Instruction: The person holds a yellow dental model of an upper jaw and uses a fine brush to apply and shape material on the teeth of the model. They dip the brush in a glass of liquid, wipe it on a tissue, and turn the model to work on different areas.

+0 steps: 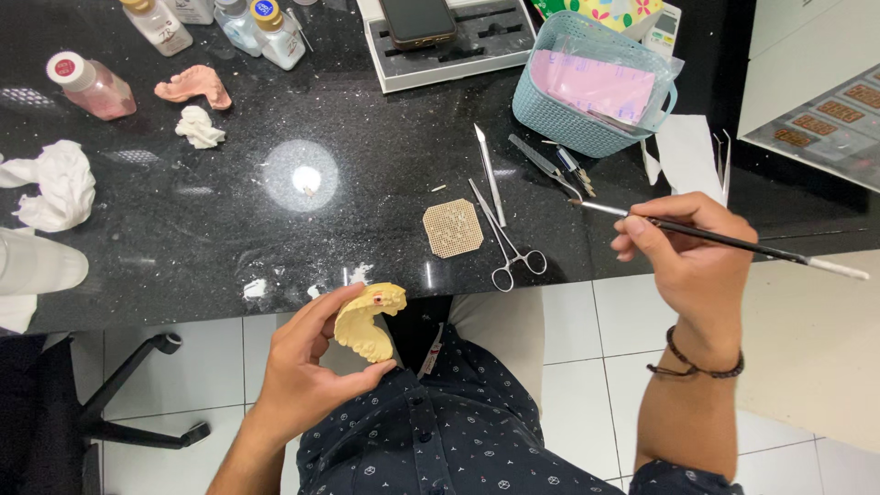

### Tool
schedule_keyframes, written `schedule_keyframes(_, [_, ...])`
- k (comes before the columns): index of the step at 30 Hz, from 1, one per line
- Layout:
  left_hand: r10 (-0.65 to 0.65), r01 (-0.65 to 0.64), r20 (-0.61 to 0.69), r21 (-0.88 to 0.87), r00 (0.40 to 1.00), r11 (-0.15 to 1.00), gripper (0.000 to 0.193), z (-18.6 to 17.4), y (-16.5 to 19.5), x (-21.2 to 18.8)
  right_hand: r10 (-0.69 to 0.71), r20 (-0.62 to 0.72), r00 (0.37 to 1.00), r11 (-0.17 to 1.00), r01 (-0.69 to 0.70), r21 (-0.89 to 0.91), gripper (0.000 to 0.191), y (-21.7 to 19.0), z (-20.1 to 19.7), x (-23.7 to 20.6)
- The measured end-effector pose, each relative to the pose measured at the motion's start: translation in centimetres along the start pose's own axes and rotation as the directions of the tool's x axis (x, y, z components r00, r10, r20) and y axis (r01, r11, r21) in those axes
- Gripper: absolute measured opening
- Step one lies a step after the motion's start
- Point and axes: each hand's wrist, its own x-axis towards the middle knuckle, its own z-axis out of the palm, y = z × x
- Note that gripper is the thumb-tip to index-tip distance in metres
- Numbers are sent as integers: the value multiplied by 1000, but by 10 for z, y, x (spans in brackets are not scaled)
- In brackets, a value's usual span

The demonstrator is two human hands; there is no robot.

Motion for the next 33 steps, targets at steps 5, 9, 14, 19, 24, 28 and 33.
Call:
schedule_keyframes(5, [-13, 13, -9, -4, 1000, 1000, 83, -2, 2, 0, 68, -17, 998, 957, -60, 284, 12, 22, 37, -3])
schedule_keyframes(9, [27, -27, -12, -3, 1000, 1000, 83, -5, 2, 0, 97, -6, 995, 888, -84, 452, 11, 31, 62, 3])
schedule_keyframes(14, [24, -23, -25, 33, 999, 999, 83, -10, 3, -3, 81, 26, 996, 852, -83, 518, 11, 29, 84, 2])
schedule_keyframes(19, [24, -22, -28, 70, 999, 997, 85, -14, 4, -4, 80, 62, 995, 830, -101, 548, 11, 27, 95, -8])
schedule_keyframes(24, [-2, 2, -2, 41, 1000, 999, 87, -14, 3, -3, 114, 51, 992, 831, -123, 543, 10, 37, 92, -23])
schedule_keyframes(28, [-19, 18, 10, 20, 1000, 1000, 89, -11, 4, -3, 161, 20, 987, 791, -141, 595, 8, 54, 83, -34])
schedule_keyframes(33, [-7, 6, 24, 17, 1000, 1000, 85, -9, 3, 1, 193, -103, 976, 790, -93, 606, 8, 84, 70, -39])
